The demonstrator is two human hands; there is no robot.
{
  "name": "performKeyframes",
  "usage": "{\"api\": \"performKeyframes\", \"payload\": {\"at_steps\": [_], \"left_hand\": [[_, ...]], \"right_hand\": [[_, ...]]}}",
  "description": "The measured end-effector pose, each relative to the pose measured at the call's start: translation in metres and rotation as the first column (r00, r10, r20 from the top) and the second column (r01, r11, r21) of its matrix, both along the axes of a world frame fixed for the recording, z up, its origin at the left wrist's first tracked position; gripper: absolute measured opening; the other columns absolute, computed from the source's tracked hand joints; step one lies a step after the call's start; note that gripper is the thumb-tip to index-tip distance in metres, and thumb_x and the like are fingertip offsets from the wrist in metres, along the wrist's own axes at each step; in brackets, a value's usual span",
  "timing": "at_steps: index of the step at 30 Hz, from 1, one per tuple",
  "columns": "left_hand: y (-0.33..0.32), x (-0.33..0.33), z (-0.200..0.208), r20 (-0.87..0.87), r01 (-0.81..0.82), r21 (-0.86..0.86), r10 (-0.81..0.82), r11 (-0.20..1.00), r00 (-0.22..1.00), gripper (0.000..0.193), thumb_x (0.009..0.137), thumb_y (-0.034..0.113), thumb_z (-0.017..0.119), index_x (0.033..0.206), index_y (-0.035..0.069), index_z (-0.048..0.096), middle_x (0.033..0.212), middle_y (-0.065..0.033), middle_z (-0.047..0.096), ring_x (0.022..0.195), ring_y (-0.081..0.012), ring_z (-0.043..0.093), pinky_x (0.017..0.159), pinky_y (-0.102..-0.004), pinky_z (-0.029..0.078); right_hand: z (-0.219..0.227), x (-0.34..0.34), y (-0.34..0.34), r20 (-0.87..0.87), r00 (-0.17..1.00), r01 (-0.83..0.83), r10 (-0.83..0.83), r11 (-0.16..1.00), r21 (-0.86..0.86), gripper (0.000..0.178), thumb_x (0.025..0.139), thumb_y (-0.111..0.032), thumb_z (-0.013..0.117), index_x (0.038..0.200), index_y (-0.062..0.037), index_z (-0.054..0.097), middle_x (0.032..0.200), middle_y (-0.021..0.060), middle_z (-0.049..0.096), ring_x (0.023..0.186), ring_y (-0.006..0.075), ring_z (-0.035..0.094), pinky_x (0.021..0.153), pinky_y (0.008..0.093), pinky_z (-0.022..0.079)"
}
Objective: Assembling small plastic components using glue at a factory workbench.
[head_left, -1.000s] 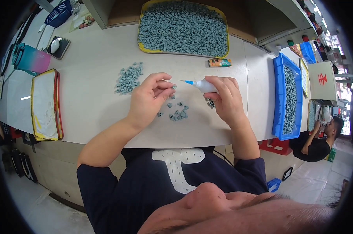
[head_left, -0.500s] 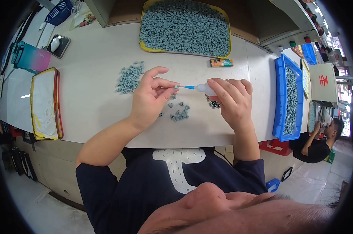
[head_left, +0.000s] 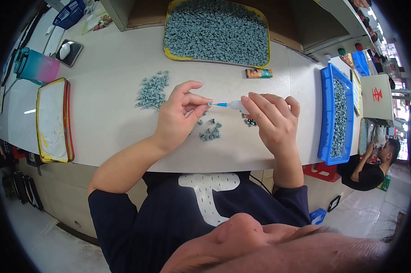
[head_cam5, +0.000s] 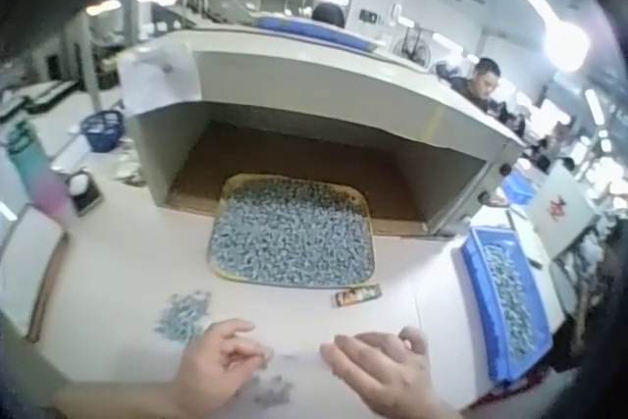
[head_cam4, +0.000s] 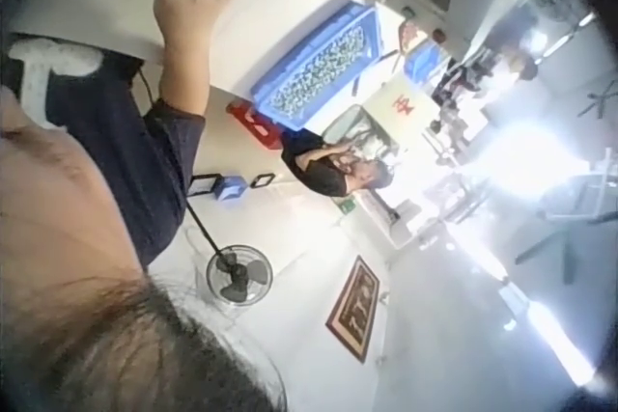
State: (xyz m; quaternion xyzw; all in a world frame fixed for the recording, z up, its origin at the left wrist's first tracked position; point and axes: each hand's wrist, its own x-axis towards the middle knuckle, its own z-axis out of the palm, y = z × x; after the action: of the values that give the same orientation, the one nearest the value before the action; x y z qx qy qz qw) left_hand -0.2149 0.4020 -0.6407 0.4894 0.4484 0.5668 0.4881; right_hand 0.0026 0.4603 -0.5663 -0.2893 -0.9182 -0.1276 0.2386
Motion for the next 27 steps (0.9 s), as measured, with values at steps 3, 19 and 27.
{"api": "performKeyframes", "payload": {"at_steps": [3, 19, 27], "left_hand": [[-0.001, 0.0, 0.001, 0.003, -0.016, 0.029, 0.016, 0.999, 1.0, 0.042, 0.089, -0.007, 0.057, 0.127, 0.002, 0.04, 0.096, -0.0125, 0.068, 0.09, -0.0149, 0.066, 0.082, -0.0267, 0.053], [-0.061, 0.024, 0.09, 0.044, -0.052, -0.04, 0.054, 0.998, 0.998, 0.045, 0.088, -0.005, 0.061, 0.127, 0.002, 0.041, 0.094, -0.0106, 0.068, 0.086, -0.0124, 0.063, 0.08, -0.0249, 0.051], [-0.149, 0.077, 0.135, 0.119, -0.08, -0.003, 0.08, 0.997, 0.99, 0.044, 0.089, -0.004, 0.062, 0.127, 0.001, 0.04, 0.099, -0.0114, 0.067, 0.09, -0.0127, 0.063, 0.082, -0.0255, 0.05]], "right_hand": [[0.005, 0.0, -0.001, 0.008, 1.0, -0.003, 0.003, 1.0, 0.013, 0.029, 0.075, -0.016, 0.065, 0.104, -0.0145, 0.069, 0.098, -0.0028, 0.068, 0.084, 0.0117, 0.062, 0.077, 0.0292, 0.032], [0.054, 0.035, -0.031, -0.409, 0.911, -0.114, -0.053, 0.921, -0.373, 0.048, 0.075, -0.003, 0.073, 0.121, -0.0077, 0.06, 0.106, 0.007, 0.067, 0.094, 0.0217, 0.063, 0.083, 0.0348, 0.047], [0.059, 0.037, -0.057, -0.385, 0.918, -0.248, -0.098, 0.615, -0.748, 0.054, 0.077, -0.012, 0.076, 0.127, -0.009, 0.055, 0.111, 0.0092, 0.065, 0.1, 0.024, 0.061, 0.089, 0.0321, 0.048]]}}
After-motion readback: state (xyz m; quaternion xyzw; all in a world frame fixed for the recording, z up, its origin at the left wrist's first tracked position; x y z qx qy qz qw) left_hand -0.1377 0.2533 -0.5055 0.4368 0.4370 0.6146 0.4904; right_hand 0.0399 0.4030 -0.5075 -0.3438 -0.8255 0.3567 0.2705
